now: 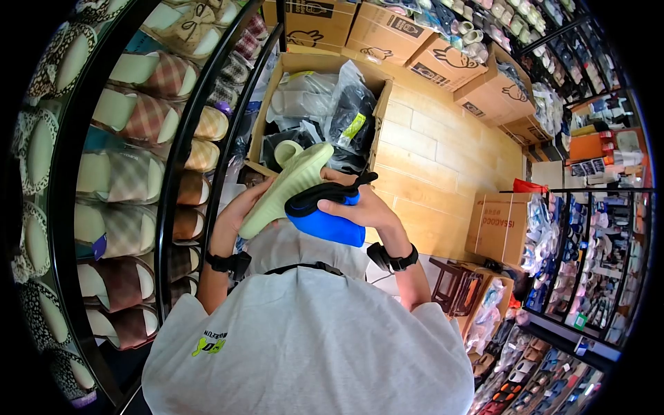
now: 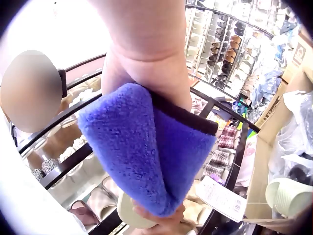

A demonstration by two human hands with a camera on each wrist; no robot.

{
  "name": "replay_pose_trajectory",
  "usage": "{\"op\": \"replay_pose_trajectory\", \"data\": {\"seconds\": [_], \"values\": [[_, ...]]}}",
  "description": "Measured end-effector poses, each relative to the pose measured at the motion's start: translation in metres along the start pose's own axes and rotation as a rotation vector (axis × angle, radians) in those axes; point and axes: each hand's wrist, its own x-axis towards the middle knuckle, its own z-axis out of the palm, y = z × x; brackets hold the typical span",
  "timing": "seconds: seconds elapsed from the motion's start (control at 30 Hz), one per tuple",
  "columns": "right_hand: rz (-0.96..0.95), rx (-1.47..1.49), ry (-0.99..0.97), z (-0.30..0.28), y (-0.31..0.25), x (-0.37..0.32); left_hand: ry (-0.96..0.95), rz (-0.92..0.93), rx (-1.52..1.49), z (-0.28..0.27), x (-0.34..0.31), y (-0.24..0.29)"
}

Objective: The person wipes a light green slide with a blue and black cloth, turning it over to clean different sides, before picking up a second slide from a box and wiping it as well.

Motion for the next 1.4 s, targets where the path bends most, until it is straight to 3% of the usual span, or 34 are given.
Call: {"op": "replay_pose_trajectory", "data": {"seconds": [0.03, 0.1, 0.13, 0.2, 0.27, 0.3, 0.4, 0.43, 0.6, 0.67, 0.73, 0.87, 0.93, 1.0, 1.07, 1.1, 1.13, 1.2, 1.27, 1.33, 1.37, 1.4], "values": [[-0.008, -0.047, -0.065, -0.004, 0.002, 0.000, 0.106, -0.012, -0.080, 0.002, -0.003, 0.000], [-0.072, -0.095, -0.038, -0.008, 0.002, -0.003, 0.104, 0.056, -0.078, -0.007, -0.004, -0.004], [-0.135, -0.143, 0.000, -0.008, 0.000, -0.003, 0.097, 0.116, -0.070, -0.010, -0.005, -0.005], [-0.068, 0.032, 0.090, -0.003, -0.035, -0.005, 0.092, 0.137, -0.053, -0.012, -0.013, -0.005], [-0.114, 0.014, 0.294, -0.002, -0.043, -0.006, 0.086, 0.153, -0.038, -0.018, -0.018, -0.006], [-0.131, -0.056, 0.379, -0.001, -0.047, -0.007, 0.054, 0.157, -0.035, -0.023, -0.018, -0.007], [-0.419, -0.769, 0.519, 0.018, -0.041, 0.005, 0.082, 0.170, -0.014, -0.024, -0.015, -0.012], [-0.459, -0.955, 0.429, 0.017, -0.019, 0.007, 0.145, 0.171, 0.001, -0.021, -0.013, -0.015], [-0.805, -1.165, 0.075, 0.079, -0.010, 0.006, 0.119, 0.238, -0.055, -0.011, -0.004, -0.024], [-0.906, -1.181, 0.010, 0.090, 0.000, 0.005, -0.016, 0.236, -0.009, -0.010, -0.009, -0.020], [-0.908, -1.178, -0.038, 0.077, -0.001, 0.009, -0.013, 0.255, -0.009, -0.006, -0.011, -0.023], [-0.661, -1.156, 0.233, 0.049, -0.019, 0.024, 0.163, 0.237, 0.042, 0.013, -0.028, -0.019], [-0.638, -1.179, 0.304, 0.053, -0.020, 0.027, 0.271, 0.215, 0.103, 0.012, -0.029, -0.018], [-0.652, -1.130, 0.274, 0.065, -0.014, 0.028, 0.263, 0.230, 0.086, 0.008, -0.028, -0.022], [-0.700, -1.135, 0.128, 0.083, -0.011, 0.022, 0.163, 0.361, 0.031, 0.015, -0.031, -0.024], [-0.741, -1.129, 0.067, 0.093, -0.008, 0.019, 0.317, 0.383, 0.069, 0.021, -0.030, -0.023], [-0.782, -1.121, 0.005, 0.102, -0.004, 0.016, 0.320, 0.385, 0.066, 0.017, -0.029, -0.021], [-0.847, -1.136, -0.123, 0.114, -0.003, 0.011, 0.189, 0.212, 0.135, 0.000, -0.028, -0.018], [-0.902, -1.132, -0.146, 0.109, 0.000, 0.016, 0.194, 0.179, 0.129, -0.002, -0.031, -0.023], [-0.785, -1.147, 0.011, 0.094, -0.002, 0.019, 0.299, 0.369, 0.191, 0.002, -0.032, -0.031], [-0.692, -1.133, 0.152, 0.088, -0.004, 0.021, 0.201, 0.252, 0.049, -0.008, -0.030, -0.031], [-0.651, -1.054, 0.317, 0.086, -0.010, 0.025, 0.204, 0.247, 0.049, -0.016, -0.028, -0.033]]}}
